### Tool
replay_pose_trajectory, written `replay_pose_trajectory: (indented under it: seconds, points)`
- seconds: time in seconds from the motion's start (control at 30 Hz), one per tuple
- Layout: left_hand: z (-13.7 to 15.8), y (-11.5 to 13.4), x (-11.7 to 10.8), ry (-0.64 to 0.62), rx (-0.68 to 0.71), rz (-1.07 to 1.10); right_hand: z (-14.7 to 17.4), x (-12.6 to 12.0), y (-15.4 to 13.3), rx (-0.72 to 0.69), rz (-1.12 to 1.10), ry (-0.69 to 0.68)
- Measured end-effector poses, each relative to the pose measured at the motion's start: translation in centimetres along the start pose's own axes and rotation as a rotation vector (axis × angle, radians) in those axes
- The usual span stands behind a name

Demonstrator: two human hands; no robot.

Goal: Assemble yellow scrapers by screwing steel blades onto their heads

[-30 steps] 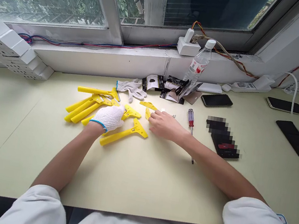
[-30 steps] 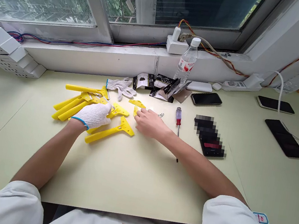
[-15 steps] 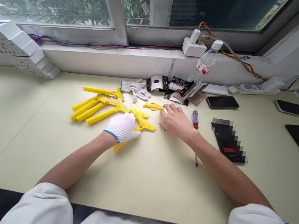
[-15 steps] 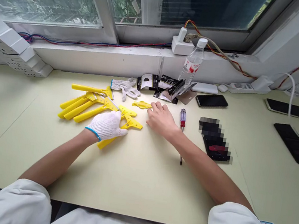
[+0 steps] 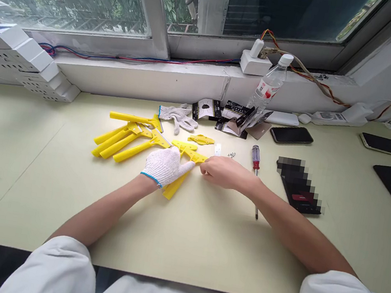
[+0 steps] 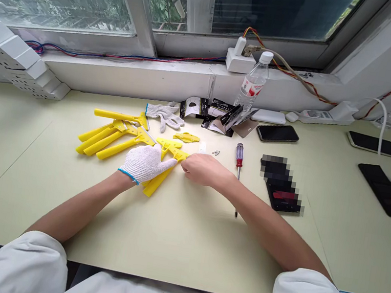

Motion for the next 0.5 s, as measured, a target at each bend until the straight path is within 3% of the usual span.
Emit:
replay_pose_trajectory:
  seconds: [0.13, 0.3, 0.5]
  points:
    - [-0.5, -1.2, -1.9, 0.061, -0.069, -0.091, -0.4, 0.9, -0.2, -0.053, 0.001, 0.055]
    - [-2.0, -5.4, -5.1, 0.17, -0.115, -0.171, -0.7, 1.4, -0.8, -0.068, 0.063, 0.136]
    - [-3.6, -9.2, -6.1, -0.043, -0.182, -0.25, -0.9, 1.6, -2.0, -0.114, 0.066, 0.188]
Point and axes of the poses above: each hand's wrist, its own z-axis away from the middle knuckle, its own x-axis out of the palm, y = z × x, the point moved 3 cm from there along -z, towards the middle knuckle, and after that the axes turned 15 degrees about z, right-handed, at the moved point
